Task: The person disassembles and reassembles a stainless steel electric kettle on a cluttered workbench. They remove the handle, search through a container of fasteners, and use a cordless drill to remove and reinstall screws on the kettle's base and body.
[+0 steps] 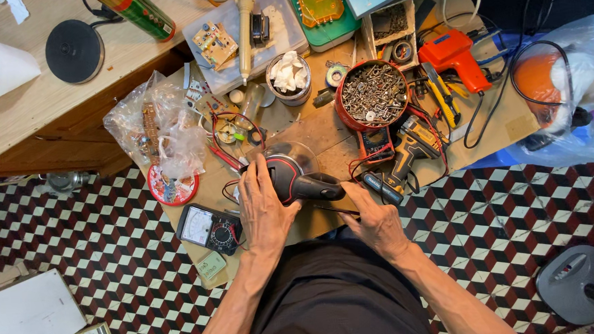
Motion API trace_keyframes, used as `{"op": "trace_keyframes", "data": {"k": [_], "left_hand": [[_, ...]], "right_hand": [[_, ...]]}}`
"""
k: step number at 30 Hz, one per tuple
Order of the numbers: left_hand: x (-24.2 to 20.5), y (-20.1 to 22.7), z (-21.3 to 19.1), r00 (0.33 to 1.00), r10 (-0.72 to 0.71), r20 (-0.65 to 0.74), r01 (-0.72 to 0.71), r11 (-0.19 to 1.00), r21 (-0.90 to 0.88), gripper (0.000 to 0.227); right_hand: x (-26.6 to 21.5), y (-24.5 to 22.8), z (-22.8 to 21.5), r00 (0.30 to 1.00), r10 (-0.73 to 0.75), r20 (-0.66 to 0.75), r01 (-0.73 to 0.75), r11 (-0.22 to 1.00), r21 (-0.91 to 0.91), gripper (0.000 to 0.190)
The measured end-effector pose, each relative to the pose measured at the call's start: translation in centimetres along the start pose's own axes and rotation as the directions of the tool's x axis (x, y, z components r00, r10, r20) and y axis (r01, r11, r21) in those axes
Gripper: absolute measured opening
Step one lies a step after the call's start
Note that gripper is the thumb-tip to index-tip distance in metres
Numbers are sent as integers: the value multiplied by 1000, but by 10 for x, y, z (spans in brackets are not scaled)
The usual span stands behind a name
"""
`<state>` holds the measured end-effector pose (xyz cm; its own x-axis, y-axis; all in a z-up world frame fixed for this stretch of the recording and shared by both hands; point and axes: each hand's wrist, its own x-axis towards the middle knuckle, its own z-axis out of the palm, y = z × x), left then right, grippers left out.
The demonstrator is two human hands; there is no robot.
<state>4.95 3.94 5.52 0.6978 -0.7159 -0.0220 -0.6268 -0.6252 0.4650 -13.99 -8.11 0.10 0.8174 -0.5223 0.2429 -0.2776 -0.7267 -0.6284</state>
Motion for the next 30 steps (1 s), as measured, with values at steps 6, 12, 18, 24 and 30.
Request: {"op": "trace_keyframes", "data": {"k": [6, 12, 18, 24, 30], "left_hand": [[-3, -2, -1, 997, 58, -52, -60, 998, -38, 118], [-2, -4, -6, 990, 111, -83, -117, 991, -67, 111], [6, -13, -23, 999, 12, 33, -2, 958, -285, 107], [-16, -10, -4, 971, 1, -238, -70, 958, -278, 71], [-27, -11, 17, 949, 19, -315, -103, 962, -254, 53]], "right_hand": [[16, -10, -3, 997, -75, -29, 75, 997, 5, 67], [22, -9, -4, 997, -76, -6, 76, 996, -39, 56], [21, -10, -4, 998, -53, -15, 52, 997, -51, 56], [23, -15, 1, 996, -66, -57, 64, 997, -42, 59], [17, -9, 6, 998, -51, -46, 48, 997, -65, 61]]}}
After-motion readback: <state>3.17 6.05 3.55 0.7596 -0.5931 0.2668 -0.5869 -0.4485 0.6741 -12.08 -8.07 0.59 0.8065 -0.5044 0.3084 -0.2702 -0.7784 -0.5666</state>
